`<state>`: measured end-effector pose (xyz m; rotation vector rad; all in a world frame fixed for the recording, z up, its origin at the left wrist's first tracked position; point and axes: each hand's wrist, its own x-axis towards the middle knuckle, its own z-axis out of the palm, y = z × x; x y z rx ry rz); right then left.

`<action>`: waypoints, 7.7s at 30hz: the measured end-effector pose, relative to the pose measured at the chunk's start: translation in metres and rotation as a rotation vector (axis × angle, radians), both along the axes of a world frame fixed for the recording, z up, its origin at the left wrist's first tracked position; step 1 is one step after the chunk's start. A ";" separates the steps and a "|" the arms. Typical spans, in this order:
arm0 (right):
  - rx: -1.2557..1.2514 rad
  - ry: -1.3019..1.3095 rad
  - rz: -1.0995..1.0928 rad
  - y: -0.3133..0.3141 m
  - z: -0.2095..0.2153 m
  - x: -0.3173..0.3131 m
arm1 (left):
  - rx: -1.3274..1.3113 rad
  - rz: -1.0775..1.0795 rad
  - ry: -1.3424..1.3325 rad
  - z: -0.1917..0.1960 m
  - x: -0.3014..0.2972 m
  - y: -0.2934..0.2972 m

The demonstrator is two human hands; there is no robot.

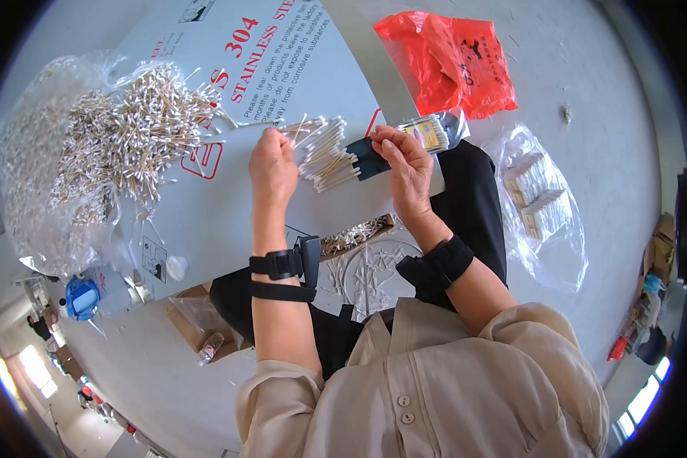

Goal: Packaging bundles of cotton swabs into clear plastic bags.

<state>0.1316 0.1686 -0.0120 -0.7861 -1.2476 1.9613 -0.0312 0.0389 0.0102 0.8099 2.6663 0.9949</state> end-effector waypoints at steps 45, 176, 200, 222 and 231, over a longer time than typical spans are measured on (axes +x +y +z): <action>-0.017 0.006 0.073 -0.003 -0.002 0.007 | -0.130 -0.210 0.485 0.004 0.025 0.015; 0.969 -0.390 0.285 0.016 0.000 0.004 | -0.239 -0.437 0.416 0.007 0.059 0.022; 0.459 -0.229 0.122 0.003 0.013 0.010 | -0.304 -0.264 0.287 -0.008 0.116 0.008; 0.310 -0.041 0.140 0.014 -0.012 -0.019 | 0.968 0.227 -0.339 -0.028 0.067 0.037; 0.438 -0.114 0.121 0.018 -0.009 -0.013 | 0.539 0.037 0.051 -0.019 0.062 0.018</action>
